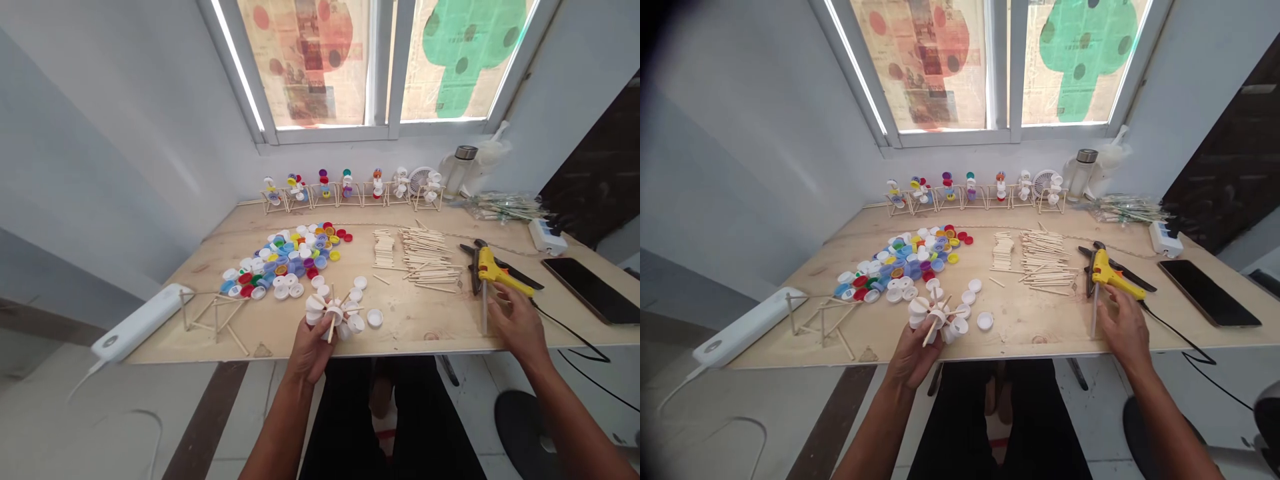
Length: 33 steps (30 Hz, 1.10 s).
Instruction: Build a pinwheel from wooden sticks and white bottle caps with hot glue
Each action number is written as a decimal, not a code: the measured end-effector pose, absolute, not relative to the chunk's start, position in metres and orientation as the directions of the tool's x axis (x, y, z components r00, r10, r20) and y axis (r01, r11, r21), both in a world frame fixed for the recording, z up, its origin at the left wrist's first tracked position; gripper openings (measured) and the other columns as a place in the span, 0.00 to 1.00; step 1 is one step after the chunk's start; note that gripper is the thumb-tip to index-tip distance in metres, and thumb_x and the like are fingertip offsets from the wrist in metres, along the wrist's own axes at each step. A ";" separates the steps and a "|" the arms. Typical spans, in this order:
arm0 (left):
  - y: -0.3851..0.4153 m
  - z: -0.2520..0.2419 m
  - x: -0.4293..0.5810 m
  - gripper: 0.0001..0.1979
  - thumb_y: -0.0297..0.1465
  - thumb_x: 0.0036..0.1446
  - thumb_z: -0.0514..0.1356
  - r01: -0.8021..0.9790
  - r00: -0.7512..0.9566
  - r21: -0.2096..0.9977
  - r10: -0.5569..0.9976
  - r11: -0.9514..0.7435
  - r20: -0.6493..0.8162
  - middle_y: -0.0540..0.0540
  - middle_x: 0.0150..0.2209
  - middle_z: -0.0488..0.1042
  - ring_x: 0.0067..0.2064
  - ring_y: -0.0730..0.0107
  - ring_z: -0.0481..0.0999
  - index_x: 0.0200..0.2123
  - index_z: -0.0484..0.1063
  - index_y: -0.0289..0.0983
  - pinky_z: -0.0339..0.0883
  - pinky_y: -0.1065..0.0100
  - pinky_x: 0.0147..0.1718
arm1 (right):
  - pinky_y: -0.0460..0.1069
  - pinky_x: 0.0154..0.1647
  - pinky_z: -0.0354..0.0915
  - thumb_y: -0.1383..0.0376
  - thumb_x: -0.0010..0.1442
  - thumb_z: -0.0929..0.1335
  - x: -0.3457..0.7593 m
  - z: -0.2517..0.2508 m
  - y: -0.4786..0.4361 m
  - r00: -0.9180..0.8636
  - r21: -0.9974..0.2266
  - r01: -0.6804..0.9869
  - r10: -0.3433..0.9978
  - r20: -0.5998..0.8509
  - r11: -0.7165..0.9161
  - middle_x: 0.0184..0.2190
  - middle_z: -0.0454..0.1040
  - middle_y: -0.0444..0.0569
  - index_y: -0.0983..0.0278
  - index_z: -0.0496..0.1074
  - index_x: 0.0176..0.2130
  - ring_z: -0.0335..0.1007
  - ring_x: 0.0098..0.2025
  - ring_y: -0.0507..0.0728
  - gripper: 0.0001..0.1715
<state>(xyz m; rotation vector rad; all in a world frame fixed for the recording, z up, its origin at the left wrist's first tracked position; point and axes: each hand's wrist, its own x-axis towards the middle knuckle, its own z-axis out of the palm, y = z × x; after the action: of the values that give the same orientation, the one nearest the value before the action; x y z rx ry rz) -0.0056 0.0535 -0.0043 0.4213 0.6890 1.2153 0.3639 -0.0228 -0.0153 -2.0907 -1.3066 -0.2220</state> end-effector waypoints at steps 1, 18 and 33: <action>0.053 -0.004 -0.006 0.20 0.26 0.37 0.72 -0.707 0.183 0.637 0.949 0.309 -0.257 0.48 0.31 0.79 0.33 0.71 0.79 0.37 0.75 0.34 0.73 0.73 0.38 | 0.59 0.47 0.65 0.54 0.57 0.61 0.364 -0.016 -0.024 0.483 -0.440 0.852 0.748 0.455 -0.282 0.44 0.73 0.56 0.66 0.69 0.49 0.70 0.43 0.62 0.26; 0.052 -0.001 -0.005 0.21 0.27 0.37 0.72 -0.700 0.190 0.646 0.951 0.304 -0.242 0.48 0.30 0.79 0.32 0.70 0.78 0.39 0.74 0.35 0.73 0.71 0.37 | 0.60 0.44 0.62 0.60 0.56 0.60 0.375 -0.004 -0.023 0.390 -0.057 0.903 0.753 0.529 -0.427 0.51 0.70 0.59 0.65 0.65 0.53 0.65 0.48 0.67 0.26; 0.052 0.003 -0.001 0.21 0.30 0.40 0.71 -0.679 0.210 0.677 0.959 0.283 -0.189 0.46 0.30 0.78 0.33 0.66 0.78 0.40 0.74 0.33 0.70 0.67 0.37 | 0.57 0.36 0.58 0.58 0.59 0.57 0.401 0.008 0.017 0.415 0.077 0.882 0.843 0.343 -0.465 0.51 0.70 0.63 0.69 0.68 0.52 0.69 0.45 0.67 0.27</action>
<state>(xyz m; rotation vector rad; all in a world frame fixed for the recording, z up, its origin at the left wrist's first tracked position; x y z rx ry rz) -0.0012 0.0519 0.0025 0.5102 0.6583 1.2095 0.4012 0.0169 0.0075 -2.5437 -1.5576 -0.5132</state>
